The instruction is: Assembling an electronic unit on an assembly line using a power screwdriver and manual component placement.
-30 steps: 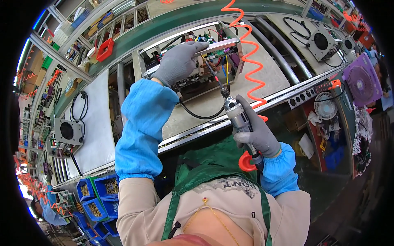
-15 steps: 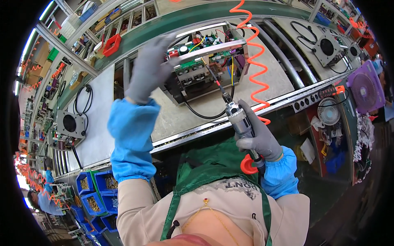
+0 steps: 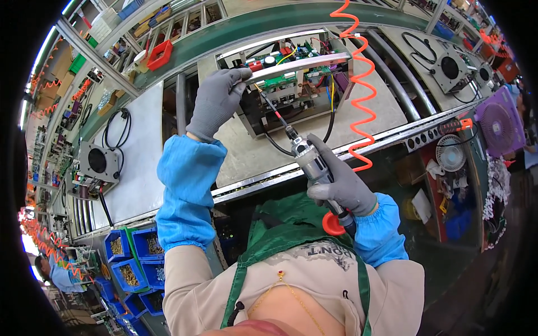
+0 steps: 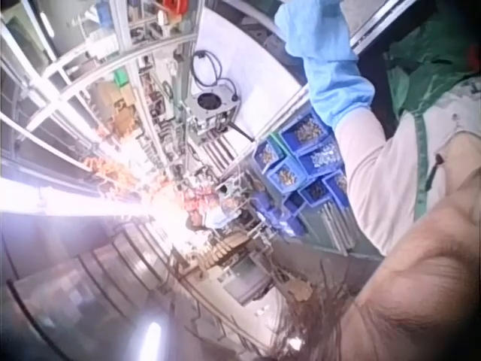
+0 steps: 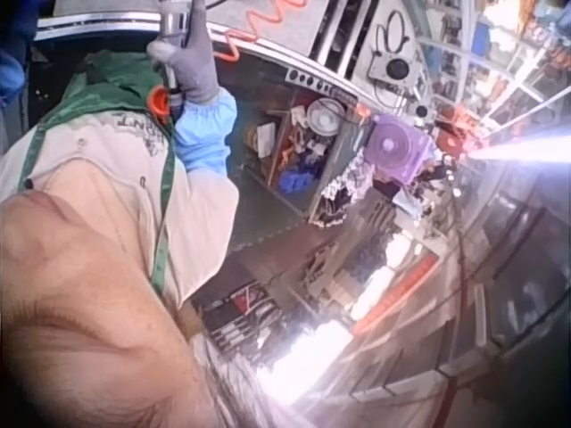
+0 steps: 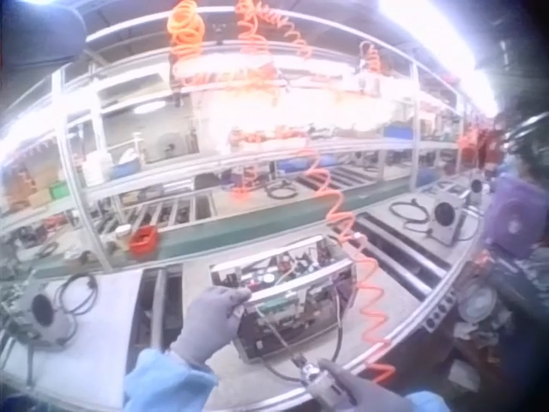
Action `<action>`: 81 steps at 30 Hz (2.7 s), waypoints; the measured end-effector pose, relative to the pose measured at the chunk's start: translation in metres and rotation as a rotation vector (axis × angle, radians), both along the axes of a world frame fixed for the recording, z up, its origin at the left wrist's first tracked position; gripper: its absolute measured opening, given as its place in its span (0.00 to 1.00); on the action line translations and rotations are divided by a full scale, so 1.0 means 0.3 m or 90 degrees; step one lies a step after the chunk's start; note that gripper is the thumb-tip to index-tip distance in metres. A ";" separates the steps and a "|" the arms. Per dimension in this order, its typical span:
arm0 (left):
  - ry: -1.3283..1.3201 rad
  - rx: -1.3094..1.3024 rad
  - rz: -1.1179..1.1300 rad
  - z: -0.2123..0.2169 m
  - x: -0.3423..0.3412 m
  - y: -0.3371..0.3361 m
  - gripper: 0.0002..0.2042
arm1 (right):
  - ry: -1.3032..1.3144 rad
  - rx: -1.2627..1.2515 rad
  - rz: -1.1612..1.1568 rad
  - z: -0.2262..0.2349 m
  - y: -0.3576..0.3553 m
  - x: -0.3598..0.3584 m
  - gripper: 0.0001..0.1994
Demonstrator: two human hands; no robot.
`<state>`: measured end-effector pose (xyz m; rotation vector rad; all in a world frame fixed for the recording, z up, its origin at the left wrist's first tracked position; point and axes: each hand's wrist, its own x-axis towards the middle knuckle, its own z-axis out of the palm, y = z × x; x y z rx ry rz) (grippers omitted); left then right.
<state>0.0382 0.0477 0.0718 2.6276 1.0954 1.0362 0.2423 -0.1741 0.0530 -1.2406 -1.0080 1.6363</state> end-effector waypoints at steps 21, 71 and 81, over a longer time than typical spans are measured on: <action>-0.050 0.094 -0.014 -0.061 0.001 -0.010 0.24 | 0.138 0.011 -0.088 0.075 0.009 -0.168 0.46; 0.281 -0.653 0.848 -0.322 -1.090 -1.061 0.14 | 0.134 0.127 -0.041 -0.074 0.036 -0.038 0.49; 0.096 -0.356 0.881 -0.239 -1.045 -1.035 0.07 | 0.099 0.113 -0.089 -0.032 0.030 -0.051 0.50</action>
